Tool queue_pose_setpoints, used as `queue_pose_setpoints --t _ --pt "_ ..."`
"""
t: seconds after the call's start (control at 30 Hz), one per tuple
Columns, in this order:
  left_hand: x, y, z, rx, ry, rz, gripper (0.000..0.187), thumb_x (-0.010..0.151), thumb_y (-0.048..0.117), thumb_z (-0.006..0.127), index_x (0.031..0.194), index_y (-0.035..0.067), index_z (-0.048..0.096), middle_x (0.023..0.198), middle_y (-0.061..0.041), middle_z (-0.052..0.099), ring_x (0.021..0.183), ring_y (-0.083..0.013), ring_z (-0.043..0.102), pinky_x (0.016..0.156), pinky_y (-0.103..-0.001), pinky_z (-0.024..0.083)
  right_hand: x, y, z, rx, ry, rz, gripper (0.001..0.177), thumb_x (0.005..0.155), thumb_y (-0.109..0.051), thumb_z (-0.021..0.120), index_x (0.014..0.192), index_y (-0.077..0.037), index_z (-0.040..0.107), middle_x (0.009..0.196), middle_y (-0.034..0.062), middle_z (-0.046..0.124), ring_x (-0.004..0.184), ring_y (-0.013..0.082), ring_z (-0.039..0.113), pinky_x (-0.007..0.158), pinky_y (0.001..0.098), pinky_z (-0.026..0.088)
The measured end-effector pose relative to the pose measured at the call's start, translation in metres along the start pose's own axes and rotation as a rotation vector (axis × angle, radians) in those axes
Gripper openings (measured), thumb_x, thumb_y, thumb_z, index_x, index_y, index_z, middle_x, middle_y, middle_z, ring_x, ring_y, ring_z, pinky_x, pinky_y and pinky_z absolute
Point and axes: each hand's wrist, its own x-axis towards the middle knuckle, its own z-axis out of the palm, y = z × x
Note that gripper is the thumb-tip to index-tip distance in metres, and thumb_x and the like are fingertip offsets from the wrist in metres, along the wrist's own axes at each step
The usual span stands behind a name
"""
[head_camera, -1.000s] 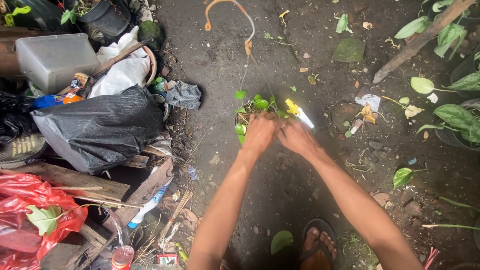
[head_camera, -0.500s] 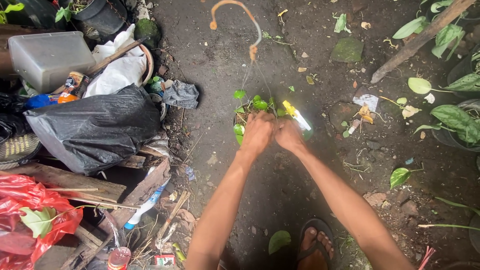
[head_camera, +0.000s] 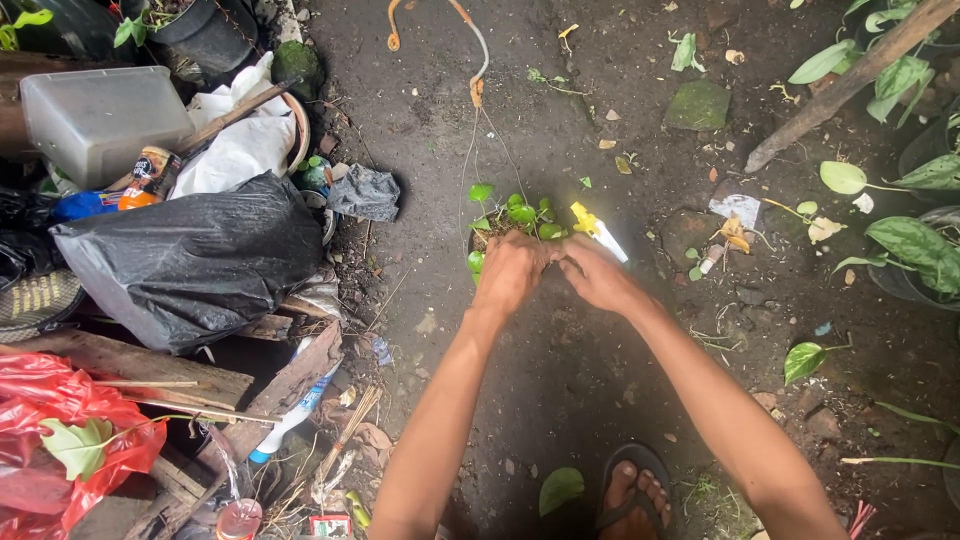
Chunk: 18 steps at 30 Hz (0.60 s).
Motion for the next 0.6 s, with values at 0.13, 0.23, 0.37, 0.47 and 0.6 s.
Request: queue_pose_setpoints --t 0.13,0.23,0.37,0.47,0.6 --pt "0.006 -0.007 0.005 0.066 -0.001 0.011 0.021 0.094 0.017 0.059 0.083 0.023 0.076 0.077 -0.002 0.072 0.093 -0.0266 0.067 0.088 -0.045 0.048 0.006 0.011 0.003 -0.105 -0.045 -0.009 0.010 0.099 -0.012 0.058 0.099 -0.013 0.068 0.099 0.0029 0.066 0.091 0.0203 0.068 0.076 0.0327 0.056" --pt "0.000 -0.007 0.006 0.092 0.000 0.014 0.019 0.093 0.017 0.061 0.082 0.021 0.076 0.076 -0.002 0.072 0.093 -0.0273 0.067 0.089 -0.046 0.048 0.000 -0.008 -0.005 -0.132 0.005 -0.090 0.007 0.098 -0.010 0.061 0.094 -0.004 0.063 0.092 0.0119 0.063 0.083 0.0317 0.069 0.069 0.0406 0.056" --pt "0.003 -0.013 0.006 0.019 -0.027 -0.012 0.023 0.097 0.013 0.060 0.097 0.025 0.080 0.078 -0.002 0.074 0.099 -0.0245 0.069 0.094 -0.044 0.048 0.001 0.003 -0.004 -0.209 0.044 -0.196 0.009 0.101 -0.015 0.060 0.103 -0.011 0.068 0.096 0.0062 0.064 0.082 0.0277 0.070 0.070 0.0379 0.059" --pt "0.002 -0.011 -0.007 -0.006 -0.025 -0.022 0.023 0.098 0.015 0.059 0.098 0.025 0.080 0.081 -0.001 0.076 0.098 -0.0221 0.069 0.095 -0.043 0.046 0.003 0.016 0.008 -0.217 0.096 -0.244 0.013 0.101 -0.019 0.062 0.111 -0.015 0.070 0.096 0.0035 0.064 0.078 0.0231 0.068 0.069 0.0356 0.060" --pt "0.001 -0.013 -0.006 0.051 0.028 0.005 0.025 0.097 0.025 0.064 0.079 0.016 0.078 0.086 -0.003 0.079 0.094 -0.0223 0.068 0.092 -0.041 0.045 0.007 0.041 0.033 -0.261 0.242 -0.360 0.014 0.098 -0.023 0.068 0.109 -0.014 0.068 0.093 0.0018 0.062 0.077 0.0223 0.067 0.066 0.0336 0.058"
